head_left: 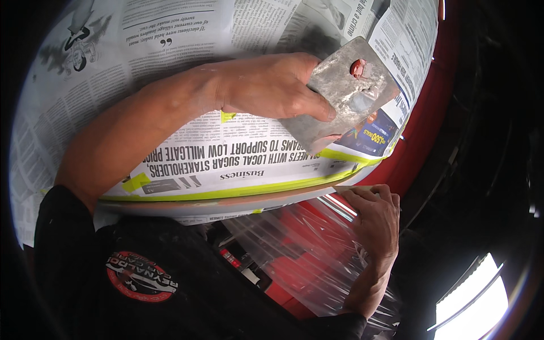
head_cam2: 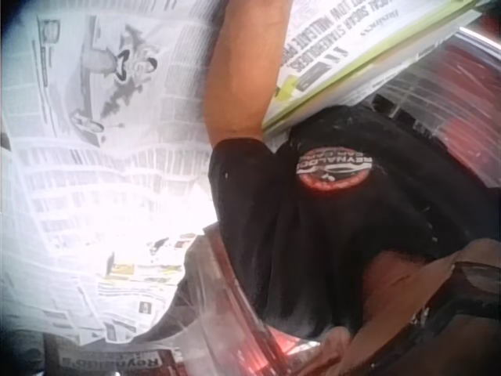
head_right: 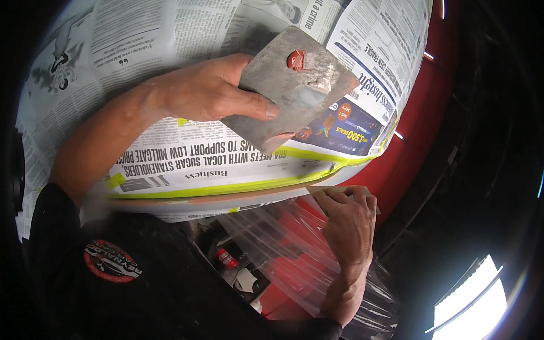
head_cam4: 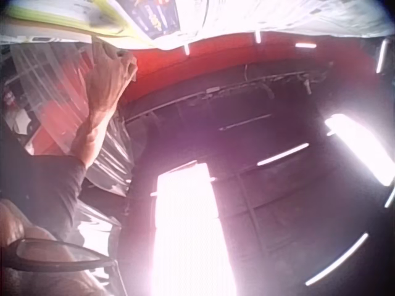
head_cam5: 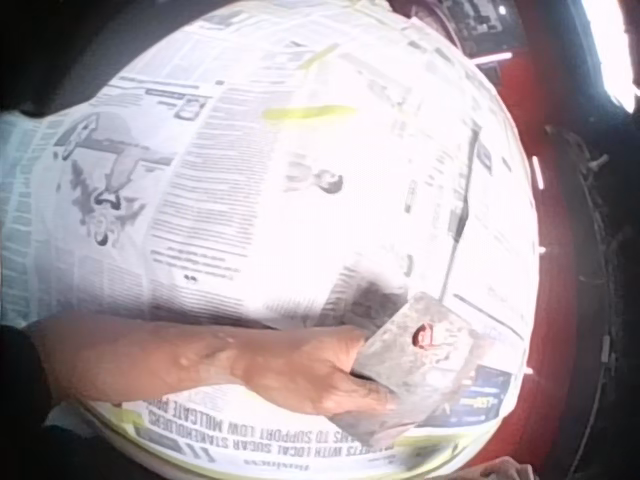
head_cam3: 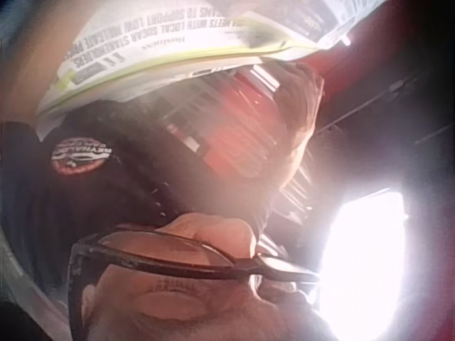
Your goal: The person applies body filler to a car panel using a metal spreader and a smaller scraper. They repeatedly scoop filler from the spreader and smooth it onto the surface, which is masked with newspaper and tape.
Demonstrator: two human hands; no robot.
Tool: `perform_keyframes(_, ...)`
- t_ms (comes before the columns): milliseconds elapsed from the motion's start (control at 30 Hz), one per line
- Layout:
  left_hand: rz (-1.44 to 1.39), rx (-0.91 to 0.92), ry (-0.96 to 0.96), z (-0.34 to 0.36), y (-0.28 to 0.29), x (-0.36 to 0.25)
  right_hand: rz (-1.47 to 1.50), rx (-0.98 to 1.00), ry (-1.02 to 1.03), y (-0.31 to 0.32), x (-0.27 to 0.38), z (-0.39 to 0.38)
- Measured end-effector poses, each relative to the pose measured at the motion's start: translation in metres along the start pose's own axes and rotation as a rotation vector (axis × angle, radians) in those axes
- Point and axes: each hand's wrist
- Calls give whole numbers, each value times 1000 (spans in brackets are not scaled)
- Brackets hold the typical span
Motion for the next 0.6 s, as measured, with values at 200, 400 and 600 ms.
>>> perform_keyframes(200, -13, 54, -37, 2, -1, -1, 76, 13, -30, -17, 3, -7)
perform_keyframes(400, -20, 34, -8, -1, 0, -1, 19, 25, 17, -14, 14, 3)
perform_keyframes(600, -32, 59, -3, 2, 0, -2, -15, 34, 53, -18, 12, -6)
Point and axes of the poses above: each hand's wrist, its own z-axis towards the middle knuckle, its own y-axis out of the back of the hand, x = y × z, and after that the axes turned 14 degrees about -z, right-handed
